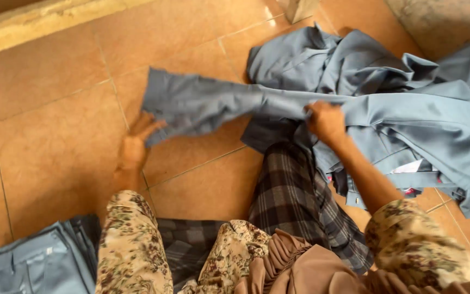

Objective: Folding blue pants into neat rectangles and stacking them on the floor.

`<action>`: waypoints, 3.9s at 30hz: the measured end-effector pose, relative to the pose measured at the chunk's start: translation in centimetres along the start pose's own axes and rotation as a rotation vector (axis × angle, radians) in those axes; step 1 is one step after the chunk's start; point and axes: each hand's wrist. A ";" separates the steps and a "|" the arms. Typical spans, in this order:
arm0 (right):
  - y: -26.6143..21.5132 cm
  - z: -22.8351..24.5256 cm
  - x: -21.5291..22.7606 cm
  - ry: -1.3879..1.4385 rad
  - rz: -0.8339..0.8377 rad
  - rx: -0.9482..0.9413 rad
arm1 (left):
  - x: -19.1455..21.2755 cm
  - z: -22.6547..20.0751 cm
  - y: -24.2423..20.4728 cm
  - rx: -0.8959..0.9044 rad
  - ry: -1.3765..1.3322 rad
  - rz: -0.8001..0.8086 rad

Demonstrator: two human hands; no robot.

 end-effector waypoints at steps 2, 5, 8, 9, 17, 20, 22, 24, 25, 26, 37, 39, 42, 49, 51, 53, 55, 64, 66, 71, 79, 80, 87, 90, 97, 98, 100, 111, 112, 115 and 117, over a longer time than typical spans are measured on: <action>-3.0 4.5 -2.9 0.119 0.237 -0.003 | -8.5 9.5 -11.6 0.039 0.141 0.096; -2.9 7.3 -3.9 0.269 0.550 -0.058 | -7.4 7.9 -15.6 0.166 0.301 0.287; -0.8 9.4 -2.8 0.257 0.660 -0.060 | -4.4 4.6 -17.0 0.278 0.428 0.321; 0.2 10.2 -2.4 0.211 0.678 -0.021 | -3.9 4.5 -17.3 0.286 0.544 0.259; 0.6 26.1 1.7 0.279 0.203 0.291 | 1.7 6.4 -15.0 1.104 0.923 0.504; 0.7 30.6 3.2 0.396 0.140 0.320 | 1.4 1.3 -12.3 1.257 0.262 0.424; 0.9 32.1 3.6 0.389 0.154 0.341 | -1.1 -2.1 -10.3 1.302 -0.368 0.448; 1.5 32.7 3.9 0.426 0.281 0.366 | -5.6 -4.2 -8.5 1.558 -0.834 0.499; 1.9 32.8 4.3 0.418 0.282 0.370 | -6.9 -4.8 -8.2 1.554 -0.843 0.498; 2.0 32.6 4.6 0.442 0.328 0.378 | -8.3 -5.6 -7.9 1.565 -0.996 0.251; 5.4 18.6 -2.0 -0.036 0.777 0.464 | -6.5 -1.1 -6.4 1.420 -1.261 -0.784; 5.4 15.0 -3.3 -0.086 0.826 0.394 | -2.6 -0.5 -6.0 1.347 -1.267 -0.915; 5.4 12.1 -4.0 0.001 0.790 0.299 | 0.2 2.1 -6.8 1.317 -1.209 -1.013; 10.5 10.5 4.3 0.104 -0.112 0.277 | 6.5 6.7 -9.7 1.102 -1.177 -1.318; 11.5 11.1 9.2 0.238 -0.326 0.251 | 7.3 9.6 -12.8 0.894 -1.255 -1.425; 10.6 12.7 11.0 0.261 -0.338 0.276 | 7.7 11.9 -15.9 0.856 -1.250 -1.437; 8.5 14.5 11.0 0.285 -0.344 0.301 | 7.9 11.6 -17.8 0.825 -1.243 -1.446; -1.7 19.9 3.1 0.100 0.708 0.447 | 2.5 11.2 -23.1 1.711 -0.707 -0.808; 0.5 19.5 3.6 0.570 0.907 0.176 | -0.5 14.1 -24.8 1.705 -0.021 -0.185; -1.1 19.5 -5.9 0.620 0.675 -0.238 | -5.2 3.2 -19.4 0.838 0.948 -0.051; -0.3 22.6 -4.6 0.542 0.618 -0.379 | -9.1 2.3 -18.3 0.879 0.174 0.396; -0.3 22.5 -4.8 0.531 0.633 -0.393 | -9.5 2.7 -18.5 0.836 0.207 0.405; -0.8 21.0 -9.4 0.687 0.647 -0.650 | -10.7 3.3 -19.6 0.707 0.325 0.479; -0.8 20.5 -10.0 0.729 0.659 -0.730 | -11.7 4.6 -20.1 0.685 0.345 0.432; 0.8 20.4 -2.4 1.038 0.571 -0.938 | -4.0 -3.2 -16.5 0.650 0.362 -0.217; 0.8 20.4 -2.2 1.098 0.574 -0.951 | -3.6 -3.6 -16.8 0.697 0.339 -0.191; 0.1 20.3 -3.7 1.158 0.578 -0.964 | -4.1 -3.1 -18.1 0.746 0.315 -0.163; -0.4 22.6 -3.2 0.532 0.702 -0.537 | -11.9 3.9 -22.6 0.943 0.273 0.430; -0.8 22.6 -4.2 0.535 0.703 -0.530 | -12.2 4.2 -22.7 0.950 0.275 0.428; -1.6 22.9 -6.3 0.504 0.740 -0.527 | -12.1 4.2 -22.7 0.963 0.267 0.423; -1.2 23.2 -6.3 0.519 0.774 -0.600 | -11.0 3.3 -21.8 0.955 0.229 0.461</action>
Point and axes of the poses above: each hand's wrist, its own y-axis towards the middle knuckle, its own x-axis out of the back of the hand, z = x × y, and after that the axes turned 11 degrees about -y, right-handed
